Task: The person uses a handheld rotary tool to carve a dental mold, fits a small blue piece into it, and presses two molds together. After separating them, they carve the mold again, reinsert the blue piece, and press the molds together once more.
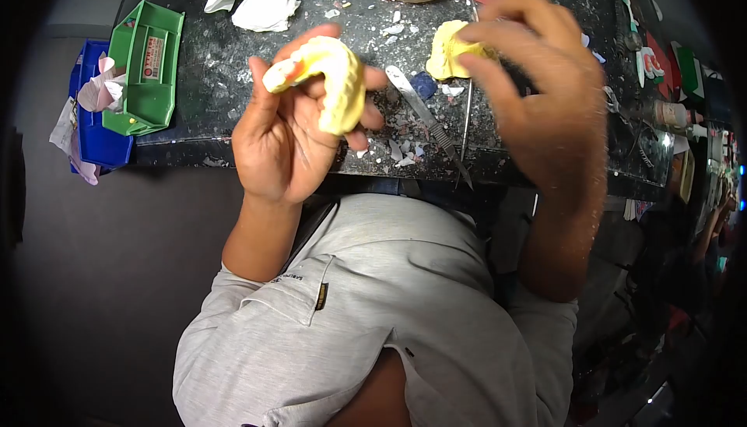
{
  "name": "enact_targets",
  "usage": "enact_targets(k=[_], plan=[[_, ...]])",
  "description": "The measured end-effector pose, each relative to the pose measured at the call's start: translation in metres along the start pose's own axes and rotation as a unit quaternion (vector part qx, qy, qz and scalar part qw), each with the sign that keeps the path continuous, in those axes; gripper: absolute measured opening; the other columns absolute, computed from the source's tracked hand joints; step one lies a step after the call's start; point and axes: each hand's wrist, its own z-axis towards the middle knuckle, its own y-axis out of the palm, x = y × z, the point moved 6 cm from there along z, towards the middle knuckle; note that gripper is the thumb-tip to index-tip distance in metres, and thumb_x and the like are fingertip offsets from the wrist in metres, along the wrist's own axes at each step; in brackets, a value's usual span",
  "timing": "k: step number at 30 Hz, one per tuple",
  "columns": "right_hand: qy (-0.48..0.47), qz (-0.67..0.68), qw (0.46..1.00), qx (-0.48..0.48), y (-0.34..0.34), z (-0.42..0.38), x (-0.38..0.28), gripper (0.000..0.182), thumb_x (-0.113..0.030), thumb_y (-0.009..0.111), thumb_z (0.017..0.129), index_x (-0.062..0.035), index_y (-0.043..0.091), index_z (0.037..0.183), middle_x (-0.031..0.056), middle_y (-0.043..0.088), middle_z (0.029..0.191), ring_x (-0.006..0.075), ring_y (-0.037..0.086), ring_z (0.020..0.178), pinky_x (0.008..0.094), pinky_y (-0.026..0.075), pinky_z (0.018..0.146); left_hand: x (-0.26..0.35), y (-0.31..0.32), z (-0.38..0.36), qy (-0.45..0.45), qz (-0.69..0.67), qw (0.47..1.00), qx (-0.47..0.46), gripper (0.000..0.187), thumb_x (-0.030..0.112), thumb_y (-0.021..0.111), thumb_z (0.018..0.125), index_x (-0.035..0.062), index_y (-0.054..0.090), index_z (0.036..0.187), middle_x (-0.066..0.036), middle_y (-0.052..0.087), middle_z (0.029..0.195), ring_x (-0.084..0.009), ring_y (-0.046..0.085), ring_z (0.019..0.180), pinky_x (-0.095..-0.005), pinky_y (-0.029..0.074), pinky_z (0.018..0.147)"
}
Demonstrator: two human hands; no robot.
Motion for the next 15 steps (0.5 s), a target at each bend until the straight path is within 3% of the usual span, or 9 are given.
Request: enact_targets(k=[2,6,15], plan=[[-0.068,0.057,0.994,-0.066,0.019,0.000,-0.015,0.014,-0.007,0.078,0.081,-0.0056,0.079,0.095,0.0083,0.069,0.117,0.0290,0.063,0.109,0.0389,0.050,0.096,0.003,-0.003,0.000,0.013,-0.031,0.999,0.012,0.070,0.050,0.016,0.112,-0.0023,0.024,0.158,-0.044,0.051,0.135,-0.0466,0.068,0.107,-0.0460,0.064,0.082],[-0.086,0.014,0.989,-0.119,0.038,-0.002,-0.016,0.016,-0.005,0.078,0.080,-0.0033,0.079,0.096,0.0097,0.064,0.133,0.0300,0.055,0.126,0.0405,0.046,0.106,0.006,-0.006,0.000,0.034,-0.047,0.998,0.017,0.069,0.049,0.019,0.113,-0.0020,0.025,0.158,-0.043,0.050,0.138,-0.0457,0.067,0.109,-0.0446,0.062,0.083],[-0.096,-0.020,0.985,-0.144,0.041,-0.003,-0.026,0.013,-0.005,0.075,0.082,-0.0014,0.074,0.095,0.0111,0.060,0.138,0.0312,0.055,0.126,0.0442,0.041,0.108,0.003,-0.004,0.001,0.022,0.053,0.998,0.037,0.071,0.051,0.018,0.112,-0.0033,0.027,0.157,-0.042,0.053,0.135,-0.0441,0.069,0.108,-0.0429,0.063,0.080]])
